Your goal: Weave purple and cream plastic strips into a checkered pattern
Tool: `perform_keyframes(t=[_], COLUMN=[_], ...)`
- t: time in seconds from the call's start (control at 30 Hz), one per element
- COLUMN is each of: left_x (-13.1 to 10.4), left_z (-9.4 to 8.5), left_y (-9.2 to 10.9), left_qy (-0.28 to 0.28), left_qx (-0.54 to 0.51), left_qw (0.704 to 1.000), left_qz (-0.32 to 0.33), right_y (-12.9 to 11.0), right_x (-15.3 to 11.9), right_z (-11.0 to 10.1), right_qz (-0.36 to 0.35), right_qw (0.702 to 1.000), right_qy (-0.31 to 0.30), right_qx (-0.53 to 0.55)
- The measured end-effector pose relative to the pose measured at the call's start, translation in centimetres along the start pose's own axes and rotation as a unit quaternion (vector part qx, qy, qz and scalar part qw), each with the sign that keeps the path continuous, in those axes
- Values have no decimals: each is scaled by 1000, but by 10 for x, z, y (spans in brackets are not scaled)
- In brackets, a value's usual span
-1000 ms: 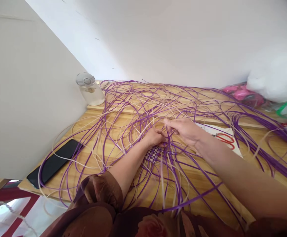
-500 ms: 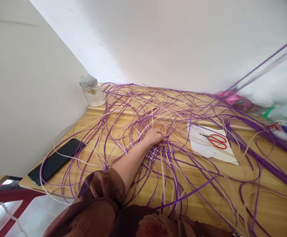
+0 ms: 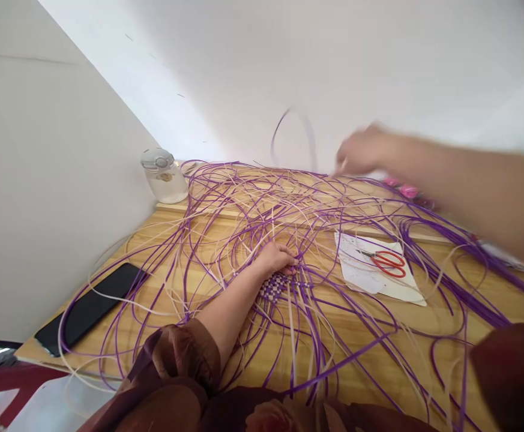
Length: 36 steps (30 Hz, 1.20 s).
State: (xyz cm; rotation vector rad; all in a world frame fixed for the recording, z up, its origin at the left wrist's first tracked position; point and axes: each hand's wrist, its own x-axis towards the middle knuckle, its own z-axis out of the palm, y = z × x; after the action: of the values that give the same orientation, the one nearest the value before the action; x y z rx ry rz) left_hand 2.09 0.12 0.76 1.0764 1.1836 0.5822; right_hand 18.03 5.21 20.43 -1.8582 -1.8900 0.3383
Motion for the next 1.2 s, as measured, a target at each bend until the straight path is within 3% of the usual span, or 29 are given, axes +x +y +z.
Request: perform_keyframes(t=[0.07, 0.17, 0.27, 0.4, 0.6, 0.87, 1.2], left_x=[1, 1, 1, 1, 5, 10, 10], left_z=[-1, -2, -2, -2, -5, -11, -9], left_y=[0, 1, 1, -1, -6, -9, -10], left_qy=[-6, -16, -23, -28, -62, -94, -75], left_qx=[-3, -8, -12, -13, -47, -79, -94], left_qw=[1000, 1000, 1000, 1000, 996, 992, 992], left_qz=[0, 4, 6, 4, 36, 16, 22], right_y=[3, 22, 45, 59, 68, 84, 88], right_x=[-13, -36, -45, -42, -47, -53, -51], right_z=[34, 86, 111, 117, 141, 154, 161], right_qz=[-32, -102, -154, -224, -363, -384, -403], right_qw=[991, 951, 933, 925, 913, 912, 903], right_qy=[-120, -279, -320, -306, -186, -123, -101], right_qx=[-42, -79, -65, 1, 13, 79, 107])
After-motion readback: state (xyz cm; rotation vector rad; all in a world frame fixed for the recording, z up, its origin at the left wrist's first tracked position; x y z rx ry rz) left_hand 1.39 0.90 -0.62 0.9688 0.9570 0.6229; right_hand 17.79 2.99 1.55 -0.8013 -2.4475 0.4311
